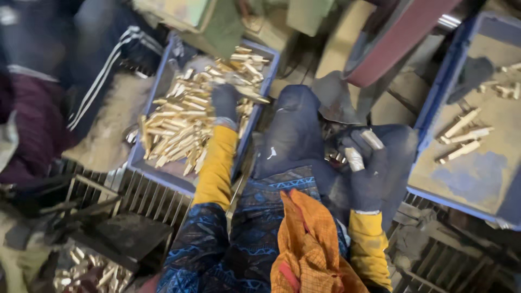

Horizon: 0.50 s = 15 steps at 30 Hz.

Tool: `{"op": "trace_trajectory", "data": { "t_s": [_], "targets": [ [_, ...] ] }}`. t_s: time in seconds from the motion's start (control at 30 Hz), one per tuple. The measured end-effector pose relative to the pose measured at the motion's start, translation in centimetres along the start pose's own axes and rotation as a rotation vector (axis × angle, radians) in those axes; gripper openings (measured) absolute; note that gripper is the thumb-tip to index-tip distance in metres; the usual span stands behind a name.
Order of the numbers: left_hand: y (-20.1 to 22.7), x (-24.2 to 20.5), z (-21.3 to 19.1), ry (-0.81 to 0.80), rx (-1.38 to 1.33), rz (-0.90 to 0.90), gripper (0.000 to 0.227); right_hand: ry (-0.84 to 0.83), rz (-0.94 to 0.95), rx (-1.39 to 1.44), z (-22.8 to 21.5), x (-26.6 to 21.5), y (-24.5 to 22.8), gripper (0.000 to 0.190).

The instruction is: The person sits on a metal grate floor and repeatedly picks up brass-colored metal parts from a blue bin. They hold each part with a cloth against a moving belt sander to polish it, then place the finished part into a second blue bin. The process is repeated continuously for the duration of the clip.

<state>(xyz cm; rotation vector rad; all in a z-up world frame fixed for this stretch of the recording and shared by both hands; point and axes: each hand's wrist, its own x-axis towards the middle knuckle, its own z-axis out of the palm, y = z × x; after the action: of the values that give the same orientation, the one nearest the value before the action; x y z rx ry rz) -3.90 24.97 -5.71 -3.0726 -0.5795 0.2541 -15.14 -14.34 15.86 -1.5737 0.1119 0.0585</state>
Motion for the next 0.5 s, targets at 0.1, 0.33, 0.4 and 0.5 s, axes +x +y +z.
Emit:
{"op": "trace_trajectory", "data": {
  "t_s": [0.1,0.33,0.4,0.5],
  "targets": [
    [-3.6,1.3,3.3,0.431,-0.427,-0.147,0.044,0.149,0.017,-0.07,-3.1,-0.3,0.0,0.039],
    [-4.2,2.6,6.0,0.237,-0.456,-0.494,0.032,0.528,0.013,-0.284,-12.7,-0.1,3.9,0.032],
    [-4.6,1.8,5.2,0.444,-0.421,-0.258,0.042,0.724,0.196,0.163,-16.3,1.9,7.5,0.031],
    [-5.5,0.1,4.2,0.398,-0.609,-0.262,0.046,0.812,0.262,-0.149,-23.5,4.3,15.6,0.039]
  ]
}}
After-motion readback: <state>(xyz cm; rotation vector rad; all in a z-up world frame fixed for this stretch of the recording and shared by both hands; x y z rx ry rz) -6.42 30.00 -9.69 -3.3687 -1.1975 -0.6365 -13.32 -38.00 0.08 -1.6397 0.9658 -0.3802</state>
